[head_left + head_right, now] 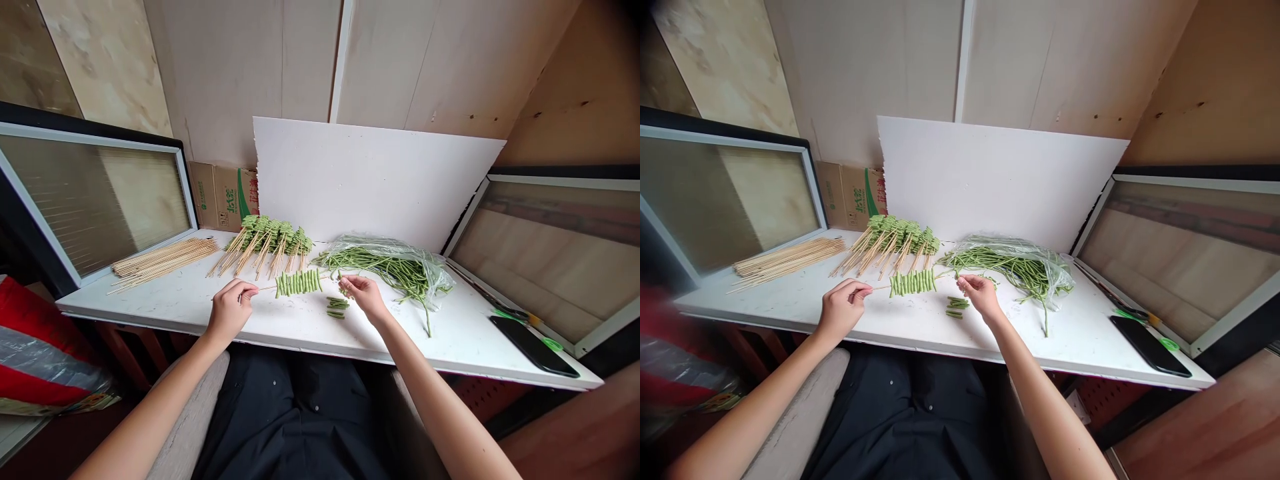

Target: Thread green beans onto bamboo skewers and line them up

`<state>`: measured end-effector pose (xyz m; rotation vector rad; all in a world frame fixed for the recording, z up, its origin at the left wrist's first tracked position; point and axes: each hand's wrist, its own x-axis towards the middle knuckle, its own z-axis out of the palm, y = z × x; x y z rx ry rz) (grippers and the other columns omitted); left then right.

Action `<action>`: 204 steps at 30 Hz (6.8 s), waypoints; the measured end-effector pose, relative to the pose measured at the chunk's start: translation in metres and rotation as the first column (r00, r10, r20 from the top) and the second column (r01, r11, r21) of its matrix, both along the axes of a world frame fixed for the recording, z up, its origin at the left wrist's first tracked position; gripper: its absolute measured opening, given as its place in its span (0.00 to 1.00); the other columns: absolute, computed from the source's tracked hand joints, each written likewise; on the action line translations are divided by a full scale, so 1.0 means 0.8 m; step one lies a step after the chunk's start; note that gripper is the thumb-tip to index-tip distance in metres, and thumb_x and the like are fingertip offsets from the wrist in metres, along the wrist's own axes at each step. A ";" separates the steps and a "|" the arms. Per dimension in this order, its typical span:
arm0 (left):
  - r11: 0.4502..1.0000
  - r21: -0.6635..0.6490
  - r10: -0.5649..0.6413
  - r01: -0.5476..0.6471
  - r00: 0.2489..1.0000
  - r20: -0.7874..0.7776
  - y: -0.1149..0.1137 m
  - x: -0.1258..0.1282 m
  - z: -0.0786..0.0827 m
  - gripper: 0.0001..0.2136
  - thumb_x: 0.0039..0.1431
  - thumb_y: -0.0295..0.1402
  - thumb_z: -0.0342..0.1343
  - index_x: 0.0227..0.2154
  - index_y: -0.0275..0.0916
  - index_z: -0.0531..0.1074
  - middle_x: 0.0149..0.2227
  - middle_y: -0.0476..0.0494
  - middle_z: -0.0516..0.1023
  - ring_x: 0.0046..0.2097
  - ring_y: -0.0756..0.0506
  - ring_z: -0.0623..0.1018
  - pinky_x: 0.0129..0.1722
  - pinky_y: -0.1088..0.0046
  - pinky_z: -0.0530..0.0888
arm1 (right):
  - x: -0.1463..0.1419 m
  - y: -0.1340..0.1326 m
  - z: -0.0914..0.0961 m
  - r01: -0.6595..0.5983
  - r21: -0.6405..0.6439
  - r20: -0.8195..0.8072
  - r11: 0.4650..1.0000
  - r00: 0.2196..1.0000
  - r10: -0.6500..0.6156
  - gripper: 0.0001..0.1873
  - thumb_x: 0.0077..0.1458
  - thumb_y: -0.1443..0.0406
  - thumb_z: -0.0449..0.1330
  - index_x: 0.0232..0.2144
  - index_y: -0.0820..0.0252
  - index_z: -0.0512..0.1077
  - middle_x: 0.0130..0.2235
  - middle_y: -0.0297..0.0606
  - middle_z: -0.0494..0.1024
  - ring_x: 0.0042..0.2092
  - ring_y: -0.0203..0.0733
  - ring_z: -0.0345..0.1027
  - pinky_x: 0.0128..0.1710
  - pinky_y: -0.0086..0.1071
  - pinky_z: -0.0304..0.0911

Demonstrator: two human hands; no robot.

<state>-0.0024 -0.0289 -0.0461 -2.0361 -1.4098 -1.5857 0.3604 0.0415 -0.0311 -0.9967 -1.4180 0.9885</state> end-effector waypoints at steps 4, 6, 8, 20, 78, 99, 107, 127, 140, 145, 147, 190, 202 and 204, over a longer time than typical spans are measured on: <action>1.000 0.011 -0.009 0.009 1.000 0.000 -0.002 0.003 0.002 0.10 0.66 0.24 0.55 0.33 0.40 0.79 0.34 0.45 0.82 0.36 0.45 0.81 0.40 0.70 0.76 | -0.012 -0.024 0.023 -0.228 -0.101 -0.268 0.968 0.944 0.195 0.23 0.50 0.48 0.76 0.41 0.57 0.85 0.44 0.43 0.86 0.46 0.45 0.79 0.48 0.37 0.71; 1.000 0.019 -0.011 0.011 1.000 -0.001 -0.004 0.005 0.004 0.10 0.66 0.23 0.55 0.33 0.40 0.79 0.34 0.45 0.82 0.36 0.45 0.81 0.39 0.70 0.76 | -0.020 -0.036 0.032 -0.282 -0.123 -0.330 0.952 0.916 0.228 0.23 0.50 0.49 0.77 0.41 0.57 0.85 0.47 0.44 0.86 0.49 0.46 0.79 0.51 0.37 0.72; 0.999 0.027 -0.017 0.017 1.000 0.000 -0.006 0.007 0.007 0.10 0.66 0.23 0.55 0.33 0.40 0.79 0.34 0.45 0.83 0.37 0.45 0.81 0.39 0.70 0.75 | -0.027 -0.045 0.038 -0.293 -0.128 -0.354 0.947 0.906 0.233 0.23 0.49 0.49 0.77 0.41 0.57 0.86 0.47 0.44 0.86 0.49 0.46 0.80 0.51 0.36 0.73; 0.998 0.030 -0.053 0.052 0.998 0.027 -0.008 0.013 0.006 0.10 0.67 0.24 0.55 0.33 0.40 0.79 0.35 0.45 0.83 0.37 0.45 0.82 0.39 0.70 0.76 | -0.039 -0.052 0.038 -0.302 -0.133 -0.395 0.944 0.890 0.229 0.19 0.48 0.53 0.79 0.38 0.57 0.86 0.44 0.42 0.85 0.45 0.42 0.78 0.42 0.31 0.73; 0.995 0.087 -0.055 0.055 0.998 -0.001 -0.022 0.030 0.013 0.12 0.65 0.20 0.52 0.30 0.39 0.78 0.31 0.46 0.79 0.33 0.46 0.79 0.35 0.71 0.74 | -0.073 -0.060 -0.003 0.015 -0.116 -0.368 0.993 0.928 -0.057 0.14 0.47 0.51 0.77 0.28 0.52 0.84 0.37 0.38 0.81 0.38 0.41 0.68 0.35 0.34 0.62; 0.999 -0.035 0.004 -0.002 0.998 0.065 -0.005 0.010 0.004 0.10 0.62 0.24 0.54 0.31 0.40 0.79 0.33 0.45 0.82 0.35 0.44 0.80 0.35 0.68 0.75 | 0.012 -0.008 -0.022 -0.113 0.354 0.824 0.928 0.507 -0.253 0.11 0.63 0.67 0.62 0.40 0.55 0.86 0.41 0.48 0.85 0.49 0.60 0.69 0.48 0.48 0.66; 0.999 -0.037 0.001 0.002 0.997 0.080 -0.004 0.011 0.004 0.10 0.63 0.24 0.54 0.31 0.39 0.79 0.33 0.45 0.82 0.35 0.45 0.80 0.35 0.69 0.76 | 0.006 -0.010 -0.022 -0.054 0.406 0.800 0.912 0.505 -0.326 0.09 0.63 0.69 0.63 0.34 0.56 0.85 0.40 0.48 0.85 0.50 0.60 0.71 0.48 0.47 0.65; 0.998 -0.049 -0.025 0.028 0.998 0.063 -0.007 0.018 -0.001 0.10 0.63 0.23 0.54 0.31 0.40 0.79 0.33 0.45 0.83 0.35 0.45 0.82 0.35 0.70 0.76 | -0.025 -0.045 0.031 -0.278 -0.230 -0.391 0.933 0.904 0.172 0.21 0.47 0.54 0.80 0.40 0.58 0.85 0.44 0.43 0.85 0.45 0.42 0.78 0.43 0.31 0.75; 0.998 -0.053 -0.037 0.040 0.998 0.058 -0.007 0.021 -0.004 0.11 0.62 0.22 0.53 0.31 0.41 0.79 0.33 0.45 0.83 0.35 0.45 0.82 0.36 0.70 0.76 | -0.035 -0.046 0.028 -0.296 -0.230 -0.455 0.927 0.875 0.166 0.20 0.46 0.57 0.81 0.40 0.58 0.85 0.43 0.41 0.85 0.44 0.40 0.79 0.40 0.28 0.74; 0.997 -0.060 -0.038 0.041 0.998 0.059 -0.007 0.022 -0.006 0.11 0.62 0.22 0.53 0.31 0.41 0.78 0.33 0.45 0.83 0.35 0.44 0.82 0.37 0.69 0.76 | -0.037 -0.044 0.024 -0.301 -0.225 -0.500 0.927 0.852 0.156 0.18 0.44 0.58 0.82 0.37 0.57 0.85 0.42 0.39 0.85 0.44 0.41 0.79 0.39 0.28 0.75; 0.997 -0.057 -0.040 0.043 0.998 0.058 -0.007 0.022 -0.005 0.11 0.62 0.22 0.53 0.31 0.41 0.79 0.33 0.45 0.83 0.35 0.45 0.82 0.36 0.69 0.76 | -0.037 -0.045 0.025 -0.304 -0.220 -0.504 0.927 0.849 0.158 0.18 0.44 0.58 0.82 0.37 0.56 0.84 0.42 0.39 0.85 0.45 0.42 0.79 0.39 0.29 0.76; 0.999 0.049 -0.015 0.016 1.000 -0.010 -0.010 0.016 0.001 0.12 0.64 0.20 0.52 0.31 0.40 0.77 0.33 0.46 0.82 0.36 0.45 0.81 0.37 0.70 0.75 | -0.045 -0.056 0.022 -0.217 -0.191 -0.410 0.957 0.904 0.123 0.18 0.47 0.52 0.79 0.35 0.56 0.86 0.43 0.42 0.85 0.44 0.43 0.76 0.37 0.32 0.71; 0.995 0.101 -0.007 0.012 0.999 -0.049 -0.017 0.021 0.005 0.13 0.66 0.19 0.51 0.31 0.40 0.76 0.32 0.46 0.80 0.35 0.46 0.80 0.35 0.72 0.74 | -0.046 -0.057 0.022 -0.093 -0.182 -0.336 0.979 0.942 0.027 0.19 0.41 0.51 0.80 0.31 0.57 0.86 0.40 0.43 0.84 0.46 0.47 0.74 0.34 0.32 0.69; 0.994 0.109 0.004 0.002 0.998 -0.056 -0.016 0.020 0.005 0.13 0.66 0.19 0.51 0.31 0.40 0.76 0.32 0.46 0.80 0.35 0.46 0.80 0.35 0.72 0.74 | -0.048 -0.057 0.019 -0.092 -0.190 -0.330 0.978 0.944 0.025 0.19 0.42 0.51 0.80 0.32 0.56 0.86 0.40 0.43 0.84 0.46 0.48 0.74 0.34 0.33 0.69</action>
